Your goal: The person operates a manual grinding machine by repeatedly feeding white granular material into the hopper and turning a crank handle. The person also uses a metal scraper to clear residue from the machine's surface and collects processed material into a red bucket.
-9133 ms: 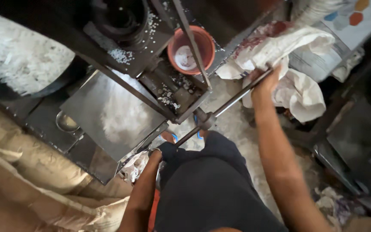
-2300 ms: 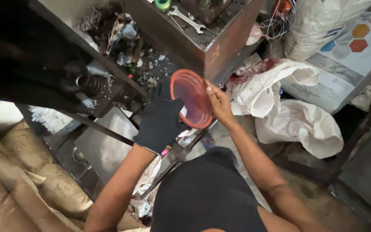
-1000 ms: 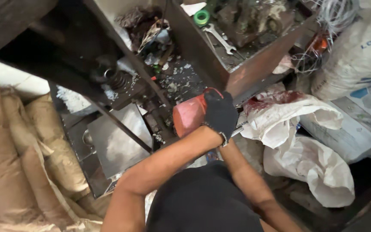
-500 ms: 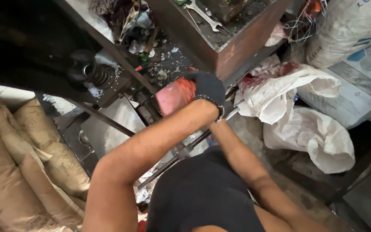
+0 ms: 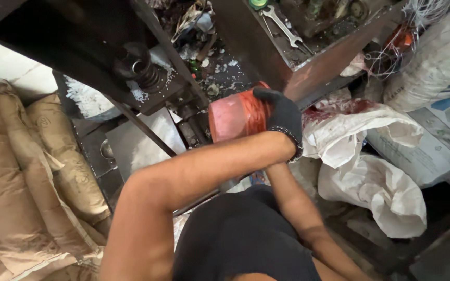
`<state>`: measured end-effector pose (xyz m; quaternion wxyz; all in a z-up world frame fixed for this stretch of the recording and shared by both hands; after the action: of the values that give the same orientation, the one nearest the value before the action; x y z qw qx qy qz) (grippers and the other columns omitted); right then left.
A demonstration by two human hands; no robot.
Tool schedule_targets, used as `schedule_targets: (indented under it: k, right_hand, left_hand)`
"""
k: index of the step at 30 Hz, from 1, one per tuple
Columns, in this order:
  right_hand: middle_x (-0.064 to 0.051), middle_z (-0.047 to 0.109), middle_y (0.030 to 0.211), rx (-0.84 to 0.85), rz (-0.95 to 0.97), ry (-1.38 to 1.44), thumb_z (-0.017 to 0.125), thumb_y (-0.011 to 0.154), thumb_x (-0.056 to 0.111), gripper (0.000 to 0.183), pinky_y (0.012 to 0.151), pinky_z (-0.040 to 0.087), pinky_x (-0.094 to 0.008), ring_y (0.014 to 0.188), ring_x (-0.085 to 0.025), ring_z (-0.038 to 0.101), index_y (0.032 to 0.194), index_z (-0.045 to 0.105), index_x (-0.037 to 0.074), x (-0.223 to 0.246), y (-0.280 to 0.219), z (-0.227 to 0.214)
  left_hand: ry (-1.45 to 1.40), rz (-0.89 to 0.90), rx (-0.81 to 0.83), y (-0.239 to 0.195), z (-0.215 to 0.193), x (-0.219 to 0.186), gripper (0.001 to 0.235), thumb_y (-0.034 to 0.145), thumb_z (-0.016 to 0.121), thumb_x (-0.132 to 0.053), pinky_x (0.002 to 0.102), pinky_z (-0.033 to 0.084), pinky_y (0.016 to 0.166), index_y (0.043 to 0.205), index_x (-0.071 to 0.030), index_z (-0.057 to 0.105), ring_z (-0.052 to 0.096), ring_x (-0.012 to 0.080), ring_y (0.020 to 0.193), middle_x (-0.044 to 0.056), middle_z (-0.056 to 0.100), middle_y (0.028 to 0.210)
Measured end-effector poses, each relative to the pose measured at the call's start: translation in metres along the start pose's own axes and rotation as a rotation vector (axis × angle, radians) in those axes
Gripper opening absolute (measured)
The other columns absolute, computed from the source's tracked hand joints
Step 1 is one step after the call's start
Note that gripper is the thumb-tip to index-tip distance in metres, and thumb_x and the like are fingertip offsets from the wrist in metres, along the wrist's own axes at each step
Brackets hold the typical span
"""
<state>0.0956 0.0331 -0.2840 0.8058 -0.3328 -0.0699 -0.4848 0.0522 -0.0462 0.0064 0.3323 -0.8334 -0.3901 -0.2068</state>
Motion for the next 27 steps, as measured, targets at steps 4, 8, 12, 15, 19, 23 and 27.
schedule_targets:
  k: [4, 8, 12, 15, 19, 23, 27]
  right_hand:
    - [-0.015, 0.073, 0.104, 0.000, -0.038, 0.029, 0.051, 0.105, 0.037, 0.042, 0.087, 0.060, -0.041, 0.096, -0.029, 0.071, 0.112, 0.069, 0.000, 0.012, 0.002, 0.007]
    - [-0.016, 0.073, 0.105, -0.008, -0.056, 0.078, 0.051, 0.105, 0.037, 0.042, 0.088, 0.060, -0.042, 0.097, -0.029, 0.071, 0.113, 0.069, 0.000, 0.011, -0.008, 0.020]
    - [-0.016, 0.073, 0.106, -0.026, -0.072, 0.163, 0.050, 0.105, 0.037, 0.042, 0.089, 0.060, -0.042, 0.098, -0.030, 0.071, 0.113, 0.069, 0.000, 0.009, -0.030, 0.031]
    - [-0.016, 0.073, 0.106, -0.038, -0.094, 0.362, 0.050, 0.105, 0.037, 0.042, 0.090, 0.060, -0.042, 0.099, -0.030, 0.071, 0.113, 0.069, 0.000, 0.016, -0.040, 0.042]
    - [-0.016, 0.072, 0.109, 0.153, -0.247, 0.650, 0.049, 0.106, 0.033, 0.041, 0.094, 0.060, -0.043, 0.104, -0.030, 0.070, 0.115, 0.067, -0.002, 0.049, -0.048, 0.065]
    - [-0.016, 0.071, 0.112, 0.041, -0.263, 0.805, 0.054, 0.106, 0.025, 0.024, 0.089, 0.062, -0.043, 0.107, -0.033, 0.069, 0.106, 0.064, 0.003, 0.058, -0.053, 0.070]
    - [-0.013, 0.071, 0.107, 0.123, -0.292, 0.730, 0.056, 0.106, 0.025, 0.023, 0.085, 0.062, -0.041, 0.103, -0.032, 0.070, 0.102, 0.067, 0.005, 0.077, -0.059, 0.113]
  left_hand:
    - [0.090, -0.097, -0.093, -0.010, -0.004, 0.018, 0.042, 0.087, 0.058, -0.015, 0.072, 0.049, 0.078, 0.114, 0.014, 0.073, 0.067, 0.0564, 0.096, 0.035, 0.073, 0.108]
    - [-0.014, -0.075, -0.097, -0.021, -0.001, 0.028, 0.041, 0.091, 0.053, -0.017, 0.074, 0.046, 0.082, 0.115, 0.011, 0.071, 0.065, 0.0574, 0.101, 0.035, 0.070, 0.112]
    - [0.041, -0.077, -0.160, -0.035, 0.008, 0.039, 0.038, 0.086, 0.057, -0.016, 0.075, 0.044, 0.080, 0.112, 0.007, 0.072, 0.065, 0.0548, 0.100, 0.032, 0.071, 0.110]
    - [-0.153, -0.001, -0.139, -0.053, 0.028, 0.049, 0.028, 0.087, 0.061, -0.019, 0.069, 0.046, 0.080, 0.104, -0.002, 0.076, 0.067, 0.0444, 0.094, 0.019, 0.074, 0.098]
    - [-0.685, 0.002, -0.585, -0.131, 0.031, 0.115, 0.015, 0.081, 0.069, -0.025, 0.051, 0.050, 0.074, 0.083, -0.012, 0.076, 0.070, 0.0314, 0.083, 0.011, 0.072, 0.084]
    - [-0.773, -0.031, -0.731, -0.231, 0.051, 0.176, 0.022, 0.062, 0.077, -0.039, 0.048, 0.052, 0.071, 0.070, -0.019, 0.072, 0.070, 0.0308, 0.077, 0.006, 0.071, 0.077]
    - [-1.046, -0.363, -0.197, -0.272, 0.135, 0.206, 0.053, 0.053, 0.091, -0.062, 0.044, 0.054, 0.070, 0.069, -0.015, 0.072, 0.070, 0.0297, 0.072, 0.010, 0.069, 0.067]
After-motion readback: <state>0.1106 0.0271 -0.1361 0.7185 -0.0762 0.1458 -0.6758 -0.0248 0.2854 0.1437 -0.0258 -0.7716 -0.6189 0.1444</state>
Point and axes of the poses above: each hand's wrist, its own y-axis towards the middle knuckle, its own z-axis out of the palm, x = y × z, the point moved 9 cm from there along y, towards the middle knuckle
